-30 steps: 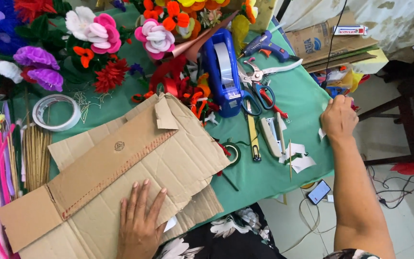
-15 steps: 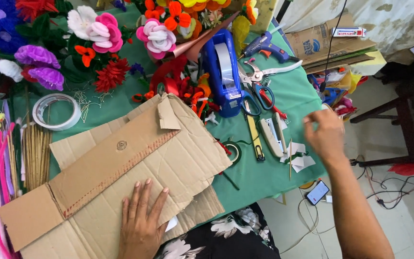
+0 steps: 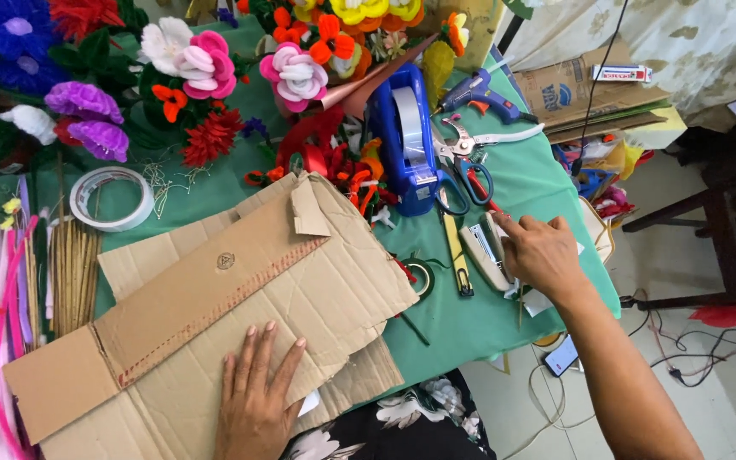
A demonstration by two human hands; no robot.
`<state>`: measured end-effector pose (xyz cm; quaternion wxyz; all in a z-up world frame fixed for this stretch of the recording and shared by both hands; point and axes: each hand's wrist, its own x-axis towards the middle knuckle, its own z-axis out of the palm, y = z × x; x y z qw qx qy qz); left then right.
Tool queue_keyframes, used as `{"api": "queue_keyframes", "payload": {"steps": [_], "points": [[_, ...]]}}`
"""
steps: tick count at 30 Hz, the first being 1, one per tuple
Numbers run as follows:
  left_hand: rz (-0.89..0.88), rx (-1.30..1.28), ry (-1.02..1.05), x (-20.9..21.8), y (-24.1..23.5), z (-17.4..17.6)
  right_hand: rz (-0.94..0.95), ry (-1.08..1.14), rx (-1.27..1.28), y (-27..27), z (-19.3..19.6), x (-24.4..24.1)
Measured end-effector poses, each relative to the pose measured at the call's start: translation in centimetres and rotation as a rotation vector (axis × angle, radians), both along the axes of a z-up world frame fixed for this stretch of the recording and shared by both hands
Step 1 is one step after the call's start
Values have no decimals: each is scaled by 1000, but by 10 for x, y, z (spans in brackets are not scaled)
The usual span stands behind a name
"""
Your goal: The person cuts a piece of cardboard using scissors while holding a white rectangular block on top of it. They then fold the cardboard and handle pink and white ribbons, placing them aside on the table.
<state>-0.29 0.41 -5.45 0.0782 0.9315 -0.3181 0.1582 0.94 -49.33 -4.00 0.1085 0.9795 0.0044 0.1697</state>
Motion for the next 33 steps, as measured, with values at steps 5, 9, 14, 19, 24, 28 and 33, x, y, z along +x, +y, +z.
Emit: {"api": "queue_keyframes", "payload": {"steps": [5, 9, 14, 19, 24, 28, 33], "points": [[-12, 21, 6, 0, 1, 1, -257, 552, 34, 7, 19, 12], [-8, 35, 6, 0, 0, 4, -239, 560, 28, 1, 13, 14], [-9, 48, 25, 0, 1, 3, -236, 635, 76, -4, 13, 13], [-12, 4, 0, 0, 0, 2, -149, 490, 96, -29, -16, -5], [0, 7, -12, -1, 0, 3, -310, 350, 393, -25, 34, -30], [1, -2, -11, -1, -1, 3, -546, 372, 288, -37, 37, -56], [-16, -19, -10, 0, 0, 3, -457, 349, 187, -47, -2, -78]]}}
